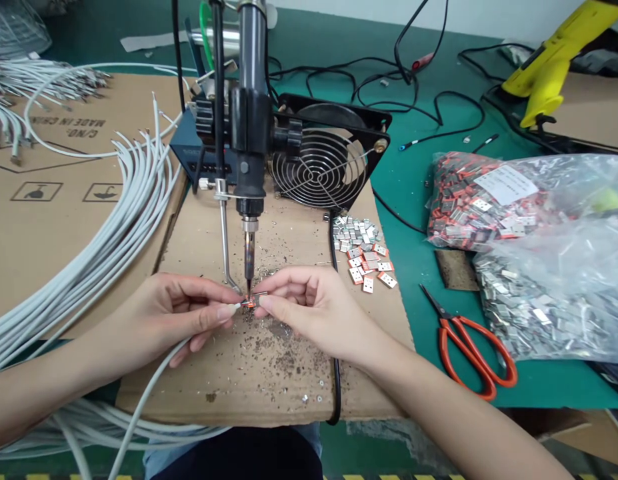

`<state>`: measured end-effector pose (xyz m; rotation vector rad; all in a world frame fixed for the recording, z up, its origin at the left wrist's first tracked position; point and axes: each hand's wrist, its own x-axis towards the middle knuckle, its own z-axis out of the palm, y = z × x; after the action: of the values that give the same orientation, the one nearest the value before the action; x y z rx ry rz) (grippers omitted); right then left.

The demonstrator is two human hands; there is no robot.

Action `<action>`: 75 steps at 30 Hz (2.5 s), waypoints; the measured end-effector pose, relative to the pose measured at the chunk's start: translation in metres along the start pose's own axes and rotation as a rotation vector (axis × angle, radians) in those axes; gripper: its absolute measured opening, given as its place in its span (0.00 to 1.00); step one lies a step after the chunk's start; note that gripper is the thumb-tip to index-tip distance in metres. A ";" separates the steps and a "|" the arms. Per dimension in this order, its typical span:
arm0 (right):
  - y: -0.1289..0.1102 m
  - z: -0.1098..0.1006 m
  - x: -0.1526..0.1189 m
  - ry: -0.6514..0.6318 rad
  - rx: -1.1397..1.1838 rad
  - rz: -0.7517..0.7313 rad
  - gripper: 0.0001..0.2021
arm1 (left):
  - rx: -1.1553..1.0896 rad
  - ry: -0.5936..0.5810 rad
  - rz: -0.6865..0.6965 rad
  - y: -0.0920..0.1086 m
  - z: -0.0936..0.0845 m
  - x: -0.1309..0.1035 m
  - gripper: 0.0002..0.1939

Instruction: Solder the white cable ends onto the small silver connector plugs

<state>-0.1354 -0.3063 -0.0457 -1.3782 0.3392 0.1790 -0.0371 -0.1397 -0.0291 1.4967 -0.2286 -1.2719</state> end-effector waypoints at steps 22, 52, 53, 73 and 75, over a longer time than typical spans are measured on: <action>0.000 0.001 0.002 0.035 -0.028 0.006 0.04 | 0.043 0.040 -0.016 -0.002 -0.001 0.003 0.05; -0.002 -0.003 0.000 -0.027 -0.017 0.029 0.04 | 0.050 0.012 0.008 0.000 -0.001 0.001 0.04; -0.002 -0.003 0.000 -0.027 -0.015 0.033 0.04 | 0.052 0.017 0.008 -0.001 -0.001 0.002 0.04; 0.000 -0.003 0.001 -0.030 0.053 0.019 0.03 | 0.043 0.040 0.031 -0.002 0.001 0.001 0.04; 0.000 -0.003 0.001 -0.029 0.053 0.025 0.03 | 0.049 0.036 0.035 -0.003 0.000 0.001 0.04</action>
<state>-0.1347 -0.3089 -0.0468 -1.3184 0.3350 0.2091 -0.0380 -0.1389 -0.0322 1.5494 -0.2626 -1.2181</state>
